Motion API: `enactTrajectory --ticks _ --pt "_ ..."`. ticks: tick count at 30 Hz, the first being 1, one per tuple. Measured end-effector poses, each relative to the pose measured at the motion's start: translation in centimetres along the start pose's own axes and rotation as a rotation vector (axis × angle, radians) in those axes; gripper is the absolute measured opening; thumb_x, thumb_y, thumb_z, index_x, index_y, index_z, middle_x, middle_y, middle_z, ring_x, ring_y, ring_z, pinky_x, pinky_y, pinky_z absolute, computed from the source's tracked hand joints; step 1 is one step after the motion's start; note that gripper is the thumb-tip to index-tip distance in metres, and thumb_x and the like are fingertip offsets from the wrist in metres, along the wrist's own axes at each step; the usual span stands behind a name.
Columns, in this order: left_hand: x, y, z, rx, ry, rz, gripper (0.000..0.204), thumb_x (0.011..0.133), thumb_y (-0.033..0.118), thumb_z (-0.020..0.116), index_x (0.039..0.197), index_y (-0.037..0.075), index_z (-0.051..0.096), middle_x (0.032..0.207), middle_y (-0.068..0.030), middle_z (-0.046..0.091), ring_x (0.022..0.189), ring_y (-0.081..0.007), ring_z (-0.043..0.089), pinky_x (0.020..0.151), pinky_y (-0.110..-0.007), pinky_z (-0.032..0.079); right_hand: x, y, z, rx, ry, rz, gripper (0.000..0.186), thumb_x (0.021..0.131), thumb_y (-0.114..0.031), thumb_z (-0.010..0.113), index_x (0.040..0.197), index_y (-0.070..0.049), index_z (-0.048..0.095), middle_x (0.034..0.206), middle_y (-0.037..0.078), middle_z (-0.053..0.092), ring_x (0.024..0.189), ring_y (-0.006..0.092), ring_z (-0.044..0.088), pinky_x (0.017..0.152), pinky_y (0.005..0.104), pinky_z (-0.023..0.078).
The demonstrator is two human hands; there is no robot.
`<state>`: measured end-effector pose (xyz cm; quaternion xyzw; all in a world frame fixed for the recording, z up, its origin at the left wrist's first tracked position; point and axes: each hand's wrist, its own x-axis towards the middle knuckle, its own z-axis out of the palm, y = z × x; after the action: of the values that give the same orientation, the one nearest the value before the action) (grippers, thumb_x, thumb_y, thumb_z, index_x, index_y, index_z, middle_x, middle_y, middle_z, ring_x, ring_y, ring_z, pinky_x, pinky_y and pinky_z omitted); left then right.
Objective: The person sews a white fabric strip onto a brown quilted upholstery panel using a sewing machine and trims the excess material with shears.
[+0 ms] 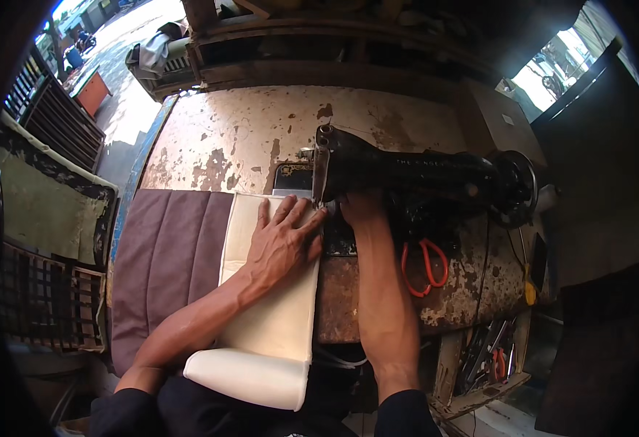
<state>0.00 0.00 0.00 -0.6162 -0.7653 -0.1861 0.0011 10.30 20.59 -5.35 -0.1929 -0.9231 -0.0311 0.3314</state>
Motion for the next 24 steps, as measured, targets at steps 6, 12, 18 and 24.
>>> enactTrajectory --ticks 6,12,18,24 --pt "1.1 -0.5 -0.2 0.008 0.010 0.049 0.052 0.096 0.036 0.065 0.146 0.022 0.059 0.147 -0.0144 0.054 0.146 -0.0377 0.043 0.115 -0.071 0.030 1.1 -1.5 -2.5 -0.019 -0.118 0.102 0.057 0.078 -0.020 0.071 0.134 -0.011 0.063 0.139 0.016 0.063 0.132 0.0411 0.056 0.113 0.0550 0.045" --pt "0.9 -1.8 -0.4 0.013 0.097 0.095 0.046 0.095 0.035 0.066 0.139 0.020 0.065 0.149 -0.0188 0.054 0.142 -0.0433 0.046 0.114 -0.072 0.031 0.1 -7.5 -6.2 0.613 -0.081 0.708 0.025 0.097 -0.026 0.064 0.098 -0.004 0.074 0.092 0.019 0.074 0.082 0.0371 0.073 0.071 0.0443 0.055" --pt "0.8 0.5 -0.3 -0.130 0.148 0.121 0.041 0.093 0.027 0.068 0.134 0.020 0.069 0.140 -0.0143 0.061 0.138 -0.0427 0.051 0.116 -0.066 0.034 -9.2 -20.4 -19.0 0.642 -0.361 0.913 0.056 0.094 -0.038 0.078 0.135 -0.005 0.061 0.097 0.013 0.074 0.085 0.0215 0.071 0.076 0.0350 0.055" --pt "0.9 -0.9 -1.9 -0.072 0.113 0.111 0.037 0.093 0.027 0.067 0.129 0.017 0.073 0.144 -0.0154 0.061 0.141 -0.0376 0.048 0.120 -0.058 0.032 -11.7 -22.9 -21.8 1.317 -0.503 1.221 0.057 0.093 -0.023 0.082 0.131 0.010 0.055 0.102 0.015 0.076 0.092 0.0141 0.070 0.081 0.0282 0.056"
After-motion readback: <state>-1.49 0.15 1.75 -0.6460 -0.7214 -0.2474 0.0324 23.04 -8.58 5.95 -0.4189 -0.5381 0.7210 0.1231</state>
